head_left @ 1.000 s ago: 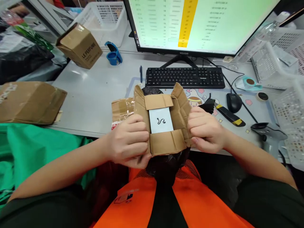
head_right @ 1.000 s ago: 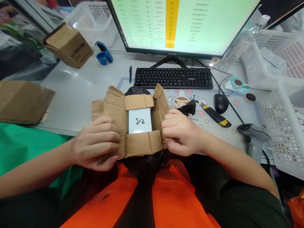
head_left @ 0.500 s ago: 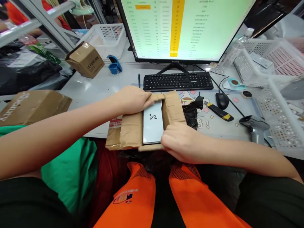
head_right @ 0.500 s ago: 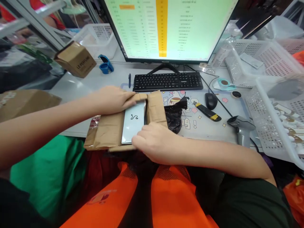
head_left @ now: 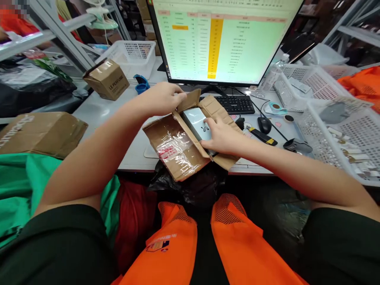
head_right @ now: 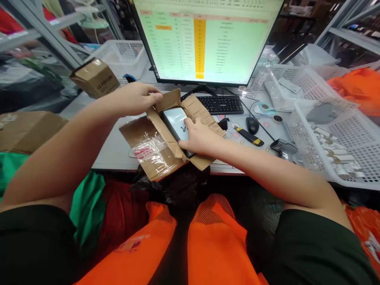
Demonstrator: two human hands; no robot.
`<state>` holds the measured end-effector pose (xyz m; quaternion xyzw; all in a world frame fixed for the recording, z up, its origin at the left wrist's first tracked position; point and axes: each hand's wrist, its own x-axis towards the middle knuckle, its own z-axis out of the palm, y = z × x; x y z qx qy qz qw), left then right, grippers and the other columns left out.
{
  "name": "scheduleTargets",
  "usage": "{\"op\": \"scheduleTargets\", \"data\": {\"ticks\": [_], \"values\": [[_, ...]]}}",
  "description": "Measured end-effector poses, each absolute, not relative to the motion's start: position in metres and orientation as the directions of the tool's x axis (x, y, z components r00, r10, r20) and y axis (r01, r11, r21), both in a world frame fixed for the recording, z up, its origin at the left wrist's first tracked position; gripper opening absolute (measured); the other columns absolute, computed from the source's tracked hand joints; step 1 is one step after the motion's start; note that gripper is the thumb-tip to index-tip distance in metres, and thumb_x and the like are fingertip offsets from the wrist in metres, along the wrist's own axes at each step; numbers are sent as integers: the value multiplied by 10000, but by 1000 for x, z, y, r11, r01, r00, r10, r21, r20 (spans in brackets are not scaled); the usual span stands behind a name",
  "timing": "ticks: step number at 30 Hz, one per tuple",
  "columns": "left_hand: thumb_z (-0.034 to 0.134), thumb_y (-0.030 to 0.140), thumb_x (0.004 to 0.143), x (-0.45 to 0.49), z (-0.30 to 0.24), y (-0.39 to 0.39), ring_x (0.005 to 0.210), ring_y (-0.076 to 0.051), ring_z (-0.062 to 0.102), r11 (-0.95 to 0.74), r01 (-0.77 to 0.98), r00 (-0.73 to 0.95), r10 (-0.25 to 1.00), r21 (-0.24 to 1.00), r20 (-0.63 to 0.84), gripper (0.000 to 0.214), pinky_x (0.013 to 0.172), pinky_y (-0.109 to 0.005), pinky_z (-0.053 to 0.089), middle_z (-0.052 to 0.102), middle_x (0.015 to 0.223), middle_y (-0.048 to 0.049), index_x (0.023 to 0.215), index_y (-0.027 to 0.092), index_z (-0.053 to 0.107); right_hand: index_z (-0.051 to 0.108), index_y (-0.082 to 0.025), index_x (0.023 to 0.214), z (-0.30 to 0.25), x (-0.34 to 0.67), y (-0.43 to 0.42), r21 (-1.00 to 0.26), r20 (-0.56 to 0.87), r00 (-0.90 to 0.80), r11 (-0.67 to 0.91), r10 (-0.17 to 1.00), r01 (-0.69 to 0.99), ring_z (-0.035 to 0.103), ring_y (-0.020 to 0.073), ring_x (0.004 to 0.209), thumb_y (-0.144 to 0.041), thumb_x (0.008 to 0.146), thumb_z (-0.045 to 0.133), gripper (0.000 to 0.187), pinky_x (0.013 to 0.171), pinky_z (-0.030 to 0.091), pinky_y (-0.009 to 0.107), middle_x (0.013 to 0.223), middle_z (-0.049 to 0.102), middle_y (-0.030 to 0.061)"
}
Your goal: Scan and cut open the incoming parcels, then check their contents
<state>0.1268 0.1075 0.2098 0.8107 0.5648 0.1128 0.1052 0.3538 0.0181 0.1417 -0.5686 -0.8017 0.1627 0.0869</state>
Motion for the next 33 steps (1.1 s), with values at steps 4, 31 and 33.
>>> {"op": "scheduleTargets", "data": {"ticks": [4, 31, 33], "values": [[528, 730, 916, 77, 160, 77, 1282, -359, 663, -263, 743, 321, 947, 616, 16, 895, 1132, -496, 524, 695, 1437, -137, 1641, 212, 444, 537, -138, 1447, 138, 352, 24, -452, 72, -345, 339, 936, 825, 686, 358, 1123, -412, 848, 676, 673, 939, 552, 466, 1275, 716, 200], [461, 934, 843, 51, 110, 67, 684, -247, 578, -154, 909, 174, 985, 388, -16, 736, 694, -400, 368, 624, 595, -42, 717, 237, 657, 774, -182, 1198, 179, 541, 17, -758, 639, 406, 444, 654, 478, 724, 323, 1194, -390, 945, 602, 370, 919, 549, 404, 1237, 795, 76], [492, 948, 825, 38, 113, 72, 592, -180, 459, -139, 903, 154, 988, 406, -5, 750, 680, -380, 328, 513, 487, -4, 616, 235, 588, 737, -156, 1205, 123, 557, 4, -877, 425, 511, 200, 748, 437, 754, 295, 1064, -423, 961, 586, 392, 823, 596, 384, 1226, 788, 153]]}}
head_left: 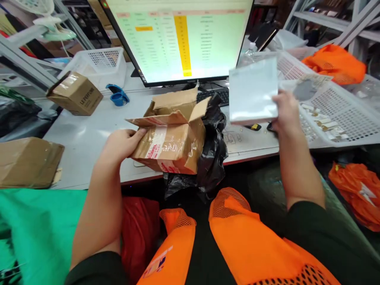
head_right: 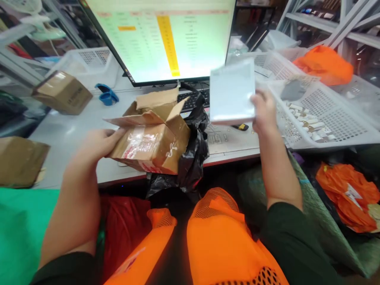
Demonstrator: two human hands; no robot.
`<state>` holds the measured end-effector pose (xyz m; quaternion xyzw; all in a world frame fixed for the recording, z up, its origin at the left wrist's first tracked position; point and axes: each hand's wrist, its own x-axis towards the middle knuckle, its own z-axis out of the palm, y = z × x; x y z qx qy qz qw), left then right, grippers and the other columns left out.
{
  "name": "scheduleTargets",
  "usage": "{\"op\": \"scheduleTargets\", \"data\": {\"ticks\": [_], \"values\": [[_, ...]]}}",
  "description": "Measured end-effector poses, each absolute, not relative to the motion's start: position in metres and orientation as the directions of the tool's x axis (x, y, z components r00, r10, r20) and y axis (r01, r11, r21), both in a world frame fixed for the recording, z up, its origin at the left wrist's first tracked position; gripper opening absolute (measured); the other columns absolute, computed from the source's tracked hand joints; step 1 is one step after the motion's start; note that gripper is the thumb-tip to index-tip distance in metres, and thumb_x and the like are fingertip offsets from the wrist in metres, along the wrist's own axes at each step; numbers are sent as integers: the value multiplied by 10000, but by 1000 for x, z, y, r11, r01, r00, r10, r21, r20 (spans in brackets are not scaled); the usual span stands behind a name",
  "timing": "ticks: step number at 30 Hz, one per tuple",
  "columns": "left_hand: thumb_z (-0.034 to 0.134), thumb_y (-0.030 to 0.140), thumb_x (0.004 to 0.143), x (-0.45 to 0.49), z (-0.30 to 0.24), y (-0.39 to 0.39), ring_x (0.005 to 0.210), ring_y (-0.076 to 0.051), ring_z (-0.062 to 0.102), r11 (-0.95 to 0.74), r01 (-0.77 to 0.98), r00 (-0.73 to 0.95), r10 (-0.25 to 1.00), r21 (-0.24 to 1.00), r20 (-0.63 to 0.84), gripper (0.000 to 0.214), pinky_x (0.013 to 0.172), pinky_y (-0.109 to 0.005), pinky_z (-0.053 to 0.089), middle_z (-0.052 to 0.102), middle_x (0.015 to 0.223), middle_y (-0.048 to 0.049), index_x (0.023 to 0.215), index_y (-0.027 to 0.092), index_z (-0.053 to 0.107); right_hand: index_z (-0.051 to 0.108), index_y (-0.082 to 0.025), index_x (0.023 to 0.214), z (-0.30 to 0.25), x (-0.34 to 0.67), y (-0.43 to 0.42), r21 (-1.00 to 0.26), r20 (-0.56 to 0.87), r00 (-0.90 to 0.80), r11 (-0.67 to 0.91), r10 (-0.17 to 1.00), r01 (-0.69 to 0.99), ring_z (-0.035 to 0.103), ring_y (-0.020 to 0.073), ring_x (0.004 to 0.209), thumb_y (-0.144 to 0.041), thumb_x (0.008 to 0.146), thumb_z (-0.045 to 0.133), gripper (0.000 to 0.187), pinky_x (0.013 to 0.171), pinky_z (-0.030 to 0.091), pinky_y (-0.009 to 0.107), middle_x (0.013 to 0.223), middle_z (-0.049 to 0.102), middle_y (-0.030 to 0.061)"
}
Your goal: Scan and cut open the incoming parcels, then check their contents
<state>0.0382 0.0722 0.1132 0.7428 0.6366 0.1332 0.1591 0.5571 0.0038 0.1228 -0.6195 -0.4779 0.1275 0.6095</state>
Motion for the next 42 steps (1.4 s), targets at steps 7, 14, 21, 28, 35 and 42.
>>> {"op": "scheduleTargets", "data": {"ticks": [7, 14, 21, 28, 35, 42], "values": [[508, 751, 915, 24, 122, 49, 877, -307, 651, -5, 957, -14, 998, 291, 64, 559, 765, -423, 427, 695, 834, -101, 831, 220, 661, 756, -160, 1178, 57, 521, -22, -653, 363, 351, -33, 863, 756, 649, 374, 1309, -386, 896, 600, 394, 1161, 500, 563, 1304, 736, 189], [563, 597, 979, 78, 89, -24, 1337, -375, 571, -338, 886, 162, 866, 316, 472, 524, 1139, -541, 413, 675, 1400, -176, 1267, 185, 711, 774, -209, 1231, 128, 364, -16, -264, 431, -702, 823, 567, 503, 660, 330, 1312, -158, 971, 548, 349, 1143, 545, 563, 1321, 741, 151], [494, 368, 970, 77, 55, -17, 1223, -342, 620, -437, 836, 175, 785, 331, 594, 355, 1100, -574, 373, 719, 1228, -136, 1172, 240, 755, 711, -167, 1418, 133, 342, 34, -149, 200, -885, 906, 421, 397, 633, 277, 1415, -168, 1035, 562, 411, 1217, 528, 501, 1512, 667, 146], [566, 428, 930, 62, 78, 9, 1208, -381, 581, -489, 785, 295, 835, 381, 464, 281, 1120, -604, 379, 692, 1128, -132, 1016, 217, 731, 782, -162, 1314, 146, 322, 37, -24, 121, -932, 940, 341, 340, 731, 275, 1267, -220, 1080, 559, 329, 1147, 580, 469, 1369, 760, 118], [628, 401, 883, 67, 94, 36, 1147, -380, 600, -554, 703, 409, 828, 446, 383, 221, 1063, -568, 460, 677, 933, -103, 829, 211, 727, 783, -248, 1336, 145, 328, 39, -92, 140, -897, 908, 418, 409, 721, 284, 1294, -244, 1054, 631, 321, 1158, 564, 499, 1404, 744, 74], [614, 384, 878, 65, 98, 47, 994, -321, 629, -633, 696, 496, 765, 339, 412, 236, 925, -493, 499, 661, 842, -89, 737, 204, 669, 775, -240, 1350, 151, 326, 45, -67, 103, -928, 933, 359, 354, 728, 272, 1283, -241, 1063, 624, 325, 1140, 583, 474, 1392, 751, 65]]}}
